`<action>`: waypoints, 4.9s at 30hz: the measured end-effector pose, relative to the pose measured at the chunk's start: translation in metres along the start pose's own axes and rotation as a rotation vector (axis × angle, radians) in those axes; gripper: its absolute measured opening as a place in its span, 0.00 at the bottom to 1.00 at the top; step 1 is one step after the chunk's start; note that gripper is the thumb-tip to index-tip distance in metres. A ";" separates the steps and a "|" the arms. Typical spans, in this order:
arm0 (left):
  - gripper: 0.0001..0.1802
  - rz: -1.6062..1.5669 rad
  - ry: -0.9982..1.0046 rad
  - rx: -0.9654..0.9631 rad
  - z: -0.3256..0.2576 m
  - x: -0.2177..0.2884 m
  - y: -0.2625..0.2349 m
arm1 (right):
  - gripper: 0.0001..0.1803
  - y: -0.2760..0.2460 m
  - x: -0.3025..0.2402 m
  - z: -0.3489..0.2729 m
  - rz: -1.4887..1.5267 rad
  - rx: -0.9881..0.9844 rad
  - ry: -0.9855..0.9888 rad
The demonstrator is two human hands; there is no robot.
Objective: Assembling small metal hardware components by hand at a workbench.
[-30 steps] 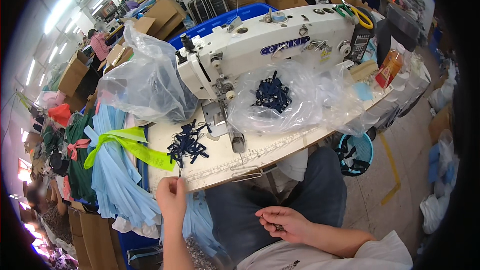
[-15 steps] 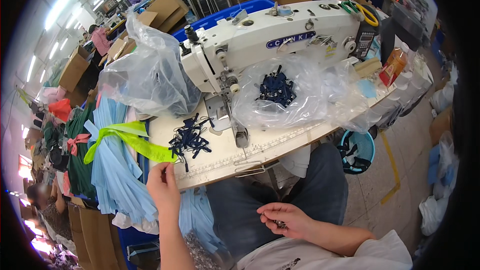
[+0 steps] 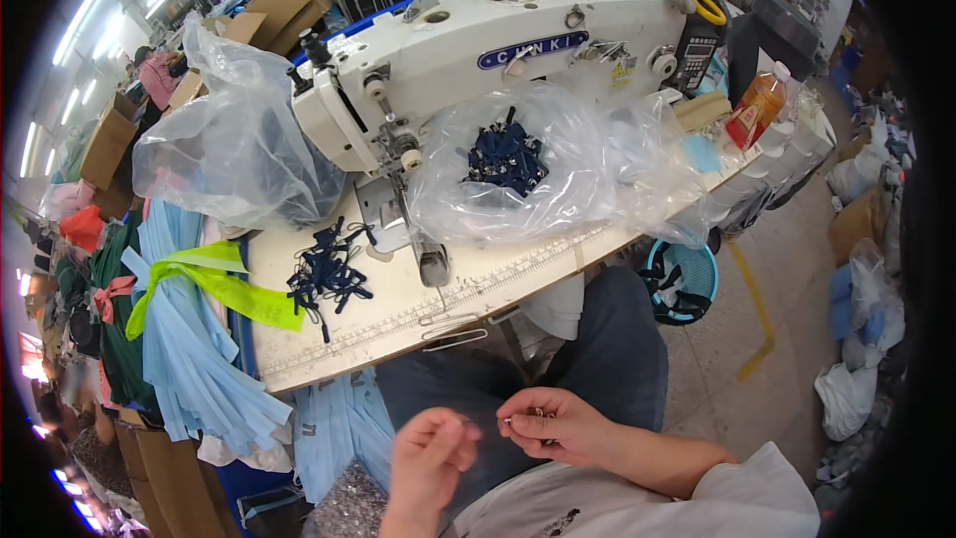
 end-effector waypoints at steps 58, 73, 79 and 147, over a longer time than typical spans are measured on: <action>0.08 0.942 0.998 0.111 -0.031 0.003 0.028 | 0.11 0.005 0.005 -0.001 -0.081 0.098 0.024; 0.10 0.998 1.036 0.093 -0.029 0.004 0.030 | 0.10 0.003 0.007 0.003 -0.173 0.145 0.016; 0.09 0.976 0.942 0.128 -0.025 0.005 0.023 | 0.11 0.002 0.005 0.002 -0.285 0.131 -0.026; 0.08 0.599 0.342 0.187 -0.007 -0.017 -0.005 | 0.06 0.010 -0.021 0.000 -0.906 0.071 -0.540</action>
Point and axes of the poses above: each hand's wrist, its own z-axis towards the middle knuckle, its own y-axis out of the palm, x = y × z, the point moved 6 cm from there along z, towards the middle knuckle, and after that the axes turned 10 degrees about x, right-handed, at the moved point
